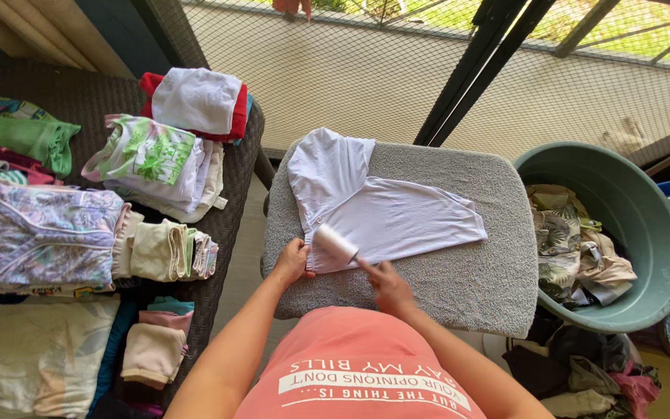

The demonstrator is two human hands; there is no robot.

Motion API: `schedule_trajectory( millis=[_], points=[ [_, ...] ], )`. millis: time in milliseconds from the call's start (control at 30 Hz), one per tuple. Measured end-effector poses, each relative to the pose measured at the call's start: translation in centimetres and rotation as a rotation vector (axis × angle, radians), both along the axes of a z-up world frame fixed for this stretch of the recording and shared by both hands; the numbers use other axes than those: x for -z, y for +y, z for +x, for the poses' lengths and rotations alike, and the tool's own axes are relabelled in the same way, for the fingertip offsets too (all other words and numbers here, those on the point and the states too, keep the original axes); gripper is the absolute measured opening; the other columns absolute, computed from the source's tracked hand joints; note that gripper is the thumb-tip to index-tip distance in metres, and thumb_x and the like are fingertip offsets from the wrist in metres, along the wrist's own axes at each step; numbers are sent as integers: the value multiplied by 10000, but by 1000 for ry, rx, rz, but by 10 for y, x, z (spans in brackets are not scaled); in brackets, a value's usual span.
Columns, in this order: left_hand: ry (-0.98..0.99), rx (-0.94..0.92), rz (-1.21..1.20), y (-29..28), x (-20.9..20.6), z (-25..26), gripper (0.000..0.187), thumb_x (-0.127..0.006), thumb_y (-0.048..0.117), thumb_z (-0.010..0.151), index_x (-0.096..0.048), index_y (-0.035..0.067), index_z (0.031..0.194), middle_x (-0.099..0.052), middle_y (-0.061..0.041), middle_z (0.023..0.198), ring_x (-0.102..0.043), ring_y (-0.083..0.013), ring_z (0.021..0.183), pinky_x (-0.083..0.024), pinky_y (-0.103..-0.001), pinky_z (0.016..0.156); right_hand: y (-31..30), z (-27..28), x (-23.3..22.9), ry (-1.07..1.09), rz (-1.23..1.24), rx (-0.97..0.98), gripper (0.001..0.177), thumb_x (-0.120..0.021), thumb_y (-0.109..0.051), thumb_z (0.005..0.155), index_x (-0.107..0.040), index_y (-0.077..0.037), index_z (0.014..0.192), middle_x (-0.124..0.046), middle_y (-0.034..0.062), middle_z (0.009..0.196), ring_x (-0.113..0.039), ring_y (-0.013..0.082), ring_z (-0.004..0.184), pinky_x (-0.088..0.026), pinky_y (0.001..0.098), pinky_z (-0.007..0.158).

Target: The person uses a lint roller to remove lint from a pair of black underwear, a swimsuit, and a pair of white leggings, then folds the leggings.

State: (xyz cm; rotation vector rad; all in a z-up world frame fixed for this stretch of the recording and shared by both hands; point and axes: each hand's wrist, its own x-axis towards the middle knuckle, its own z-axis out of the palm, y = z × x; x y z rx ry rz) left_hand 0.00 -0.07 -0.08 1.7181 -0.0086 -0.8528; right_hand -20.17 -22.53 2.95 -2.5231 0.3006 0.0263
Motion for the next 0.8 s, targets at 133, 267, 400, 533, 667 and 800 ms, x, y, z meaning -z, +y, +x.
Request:
schedule_trajectory(
  millis=[133, 267, 400, 533, 667, 800],
  points=[
    [-39, -16, 22, 0, -1, -2, 264, -531, 198, 1020, -595, -41, 1110, -660, -153, 1010, -707, -239, 711, -656, -374, 509, -25, 27, 4, 152, -146, 240, 574, -487, -180, 986, -460, -413, 1509, -549, 144, 1074, -663, 365, 876, -563, 518, 746],
    [-67, -24, 48, -3, -1, -5, 261, -535, 192, 1016, -591, -44, 1112, -666, -169, 1007, -707, -258, 712, -653, -377, 498, -137, 60, 3, 121, -270, 547, 503, -450, -243, 1046, -434, -350, 1538, -556, 168, 1050, -669, 352, 817, -566, 501, 686],
    [-149, -69, 92, -4, 3, -11, 248, -533, 191, 1003, -597, -19, 1119, -687, -151, 1031, -730, -246, 716, -647, -376, 493, -147, 57, -10, 145, 17, 734, 381, -367, -425, 1207, -538, -98, 1300, -690, 122, 937, -720, 278, 761, -582, 469, 673],
    [-203, -122, 158, -8, 16, -19, 247, -533, 203, 1012, -604, -11, 1112, -701, -167, 1015, -731, -263, 686, -628, -385, 494, -42, 9, -23, -25, -90, -67, 578, -537, -148, 980, -518, -413, 1494, -596, 110, 1041, -668, 329, 880, -554, 496, 746],
    [-214, -158, 171, -7, 18, -20, 247, -527, 201, 1023, -613, -17, 1102, -691, -204, 978, -725, -265, 687, -642, -379, 492, -30, 13, -28, 122, -25, -64, 660, -540, -70, 917, -507, -439, 1463, -591, 103, 1122, -692, 324, 902, -569, 502, 738],
    [-173, -196, 264, -11, -9, -28, 281, -530, 261, 1011, -613, 18, 1126, -725, -171, 963, -752, -303, 681, -606, -374, 528, -105, 74, -34, 194, -169, 276, 484, -439, -231, 1068, -441, -401, 1521, -547, 180, 1081, -658, 345, 839, -567, 494, 691]
  ],
)
